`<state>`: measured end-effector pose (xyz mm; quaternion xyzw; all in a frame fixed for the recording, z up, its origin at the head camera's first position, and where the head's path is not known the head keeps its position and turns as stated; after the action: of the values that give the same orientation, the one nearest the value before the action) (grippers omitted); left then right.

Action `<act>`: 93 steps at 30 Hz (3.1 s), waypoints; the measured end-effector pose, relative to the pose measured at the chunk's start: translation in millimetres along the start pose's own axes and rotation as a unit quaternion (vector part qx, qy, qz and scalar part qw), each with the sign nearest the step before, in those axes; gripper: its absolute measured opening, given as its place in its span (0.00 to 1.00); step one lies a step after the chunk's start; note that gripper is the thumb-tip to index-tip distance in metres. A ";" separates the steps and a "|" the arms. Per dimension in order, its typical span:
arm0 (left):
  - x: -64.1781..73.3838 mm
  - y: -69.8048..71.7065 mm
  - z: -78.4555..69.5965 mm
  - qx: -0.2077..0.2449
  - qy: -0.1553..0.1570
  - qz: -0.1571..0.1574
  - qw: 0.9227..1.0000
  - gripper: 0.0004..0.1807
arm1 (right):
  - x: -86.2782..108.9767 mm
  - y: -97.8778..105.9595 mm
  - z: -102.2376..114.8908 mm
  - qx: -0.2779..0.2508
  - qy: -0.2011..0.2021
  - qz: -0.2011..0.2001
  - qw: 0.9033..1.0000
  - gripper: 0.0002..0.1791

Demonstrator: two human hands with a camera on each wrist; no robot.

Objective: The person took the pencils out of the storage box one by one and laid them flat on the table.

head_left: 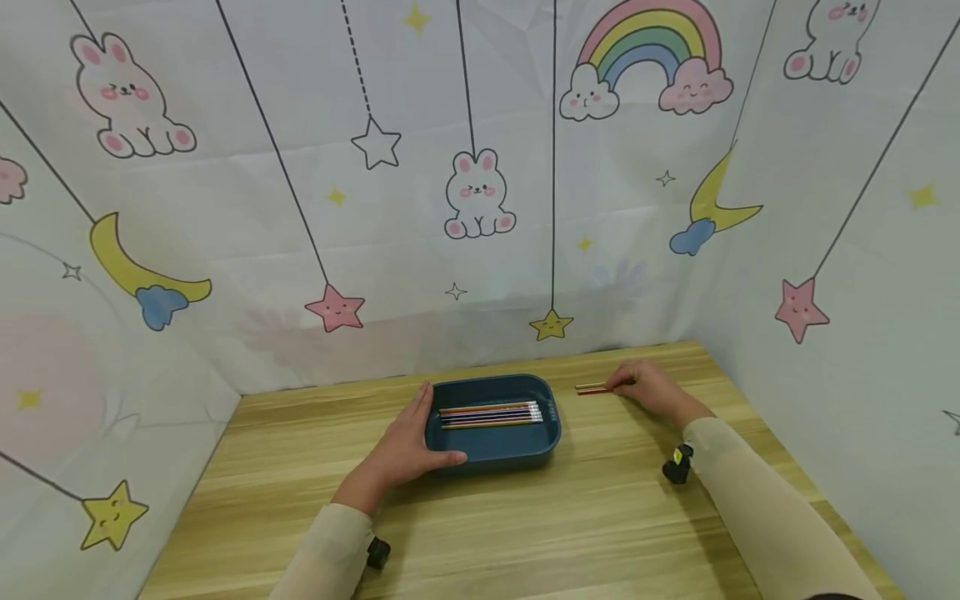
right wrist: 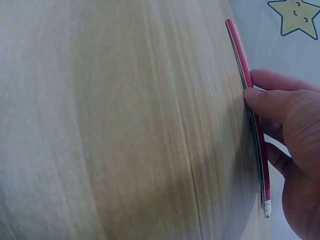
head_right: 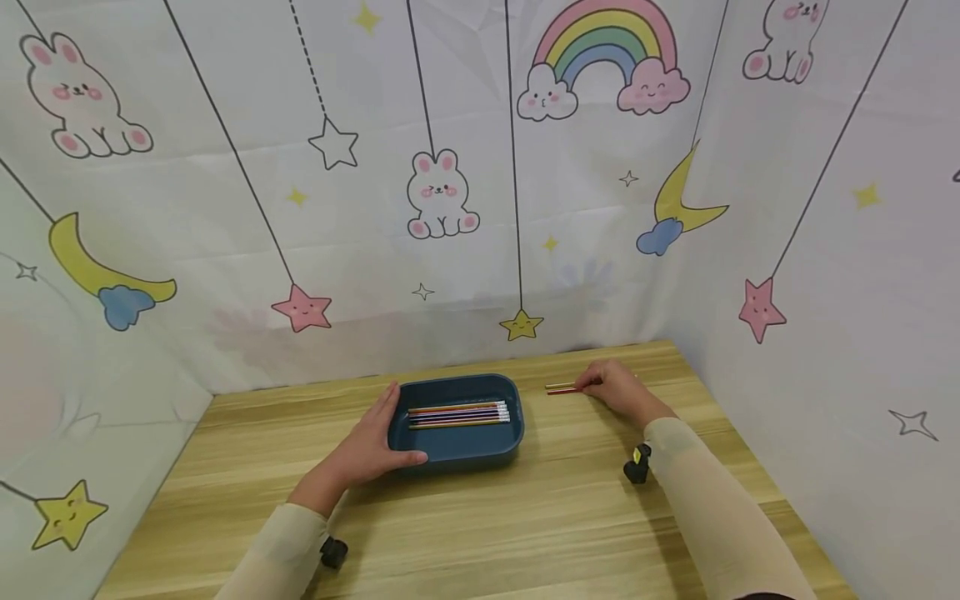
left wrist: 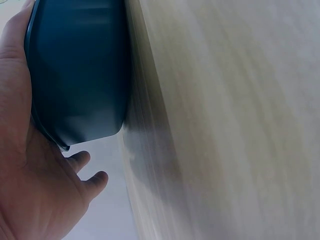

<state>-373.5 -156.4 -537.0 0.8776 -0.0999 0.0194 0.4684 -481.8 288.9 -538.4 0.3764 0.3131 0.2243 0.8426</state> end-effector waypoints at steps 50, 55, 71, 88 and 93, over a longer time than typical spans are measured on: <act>-0.7 0.9 -0.4 0.010 0.008 -0.004 1.000 0.77 | -63.8 -42.6 130.9 -0.101 0.003 0.014 0.995 0.11; -0.5 1.6 -1.5 0.008 0.005 -0.003 1.000 0.78 | -77.9 -60.3 148.1 -0.106 0.027 0.047 0.993 0.11; -2.7 2.1 -0.4 0.009 0.001 0.002 1.000 0.77 | -104.9 -102.5 168.0 -0.081 0.042 0.107 0.990 0.08; 1.4 4.6 -4.2 0.017 -0.007 0.002 1.000 0.75 | -117.8 -137.1 173.4 -0.010 0.046 0.154 0.987 0.09; 1.1 4.3 -4.5 0.019 -0.009 0.003 1.000 0.75 | -119.4 -140.1 175.8 -0.015 0.044 0.156 0.987 0.09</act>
<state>-373.0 -155.2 -530.8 0.8860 -0.1066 0.0151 0.4510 -423.3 42.6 -512.6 0.3974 0.2840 0.3736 0.7885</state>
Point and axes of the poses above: each hand's wrist, its own x-axis away from the middle knuckle, its own y-axis out of the back of the hand, z = x × y, the point moved 7 cm from there along -x, towards the middle knuckle, and after that the axes turned 11 degrees about y, right-handed, at the moved point
